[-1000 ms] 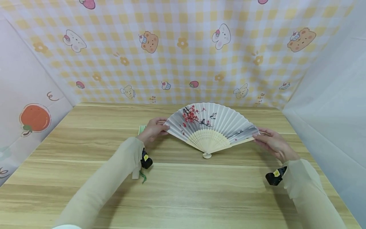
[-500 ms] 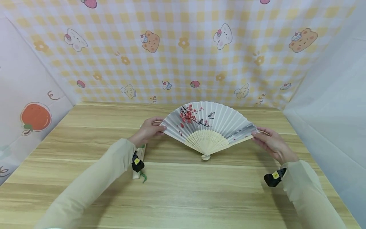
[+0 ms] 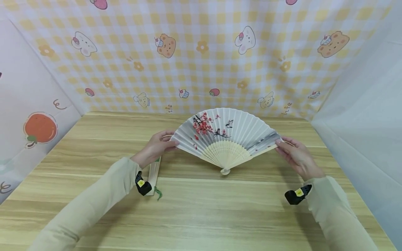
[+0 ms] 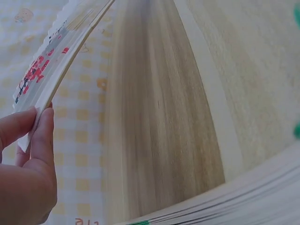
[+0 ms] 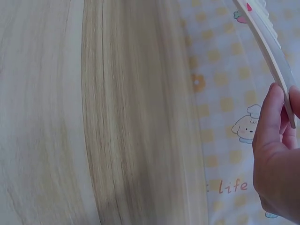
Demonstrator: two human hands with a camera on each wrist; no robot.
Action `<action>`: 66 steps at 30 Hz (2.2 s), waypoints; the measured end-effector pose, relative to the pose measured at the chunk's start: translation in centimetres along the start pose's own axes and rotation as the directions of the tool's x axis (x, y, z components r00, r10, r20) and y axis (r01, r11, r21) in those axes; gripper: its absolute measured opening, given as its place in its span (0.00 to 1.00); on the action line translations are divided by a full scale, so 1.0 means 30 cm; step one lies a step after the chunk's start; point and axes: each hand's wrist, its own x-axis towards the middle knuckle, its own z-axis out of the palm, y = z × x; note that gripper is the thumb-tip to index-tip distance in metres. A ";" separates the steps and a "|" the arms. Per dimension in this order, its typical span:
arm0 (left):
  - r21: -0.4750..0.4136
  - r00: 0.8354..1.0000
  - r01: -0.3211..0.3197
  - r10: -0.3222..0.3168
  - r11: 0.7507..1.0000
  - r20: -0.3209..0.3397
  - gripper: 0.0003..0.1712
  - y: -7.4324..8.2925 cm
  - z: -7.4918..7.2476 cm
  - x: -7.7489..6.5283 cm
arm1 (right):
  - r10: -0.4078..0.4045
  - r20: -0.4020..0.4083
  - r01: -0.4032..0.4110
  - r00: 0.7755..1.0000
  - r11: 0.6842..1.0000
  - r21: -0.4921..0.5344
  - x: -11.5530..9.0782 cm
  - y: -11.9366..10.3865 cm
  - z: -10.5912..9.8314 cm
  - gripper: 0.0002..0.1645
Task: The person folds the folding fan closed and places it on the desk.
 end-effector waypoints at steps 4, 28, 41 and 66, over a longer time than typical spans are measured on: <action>-0.040 1.000 -0.013 0.012 0.999 -0.027 0.26 -0.002 -0.008 -0.012 | 0.001 0.023 -0.001 1.000 1.000 0.018 -0.002 0.006 0.016 0.12; -0.368 0.989 -0.092 0.041 0.925 -0.145 0.23 0.014 -0.039 -0.083 | 0.000 0.071 -0.009 0.998 0.992 0.124 0.010 0.025 0.091 0.14; -0.416 0.981 -0.145 0.076 0.898 -0.177 0.19 0.025 -0.024 -0.106 | -0.022 0.153 -0.009 0.988 0.979 0.202 0.005 0.031 0.122 0.19; -0.434 0.982 -0.151 0.083 0.888 -0.172 0.15 0.014 -0.021 -0.103 | -0.161 0.069 0.143 0.985 0.966 0.216 0.045 0.058 0.187 0.14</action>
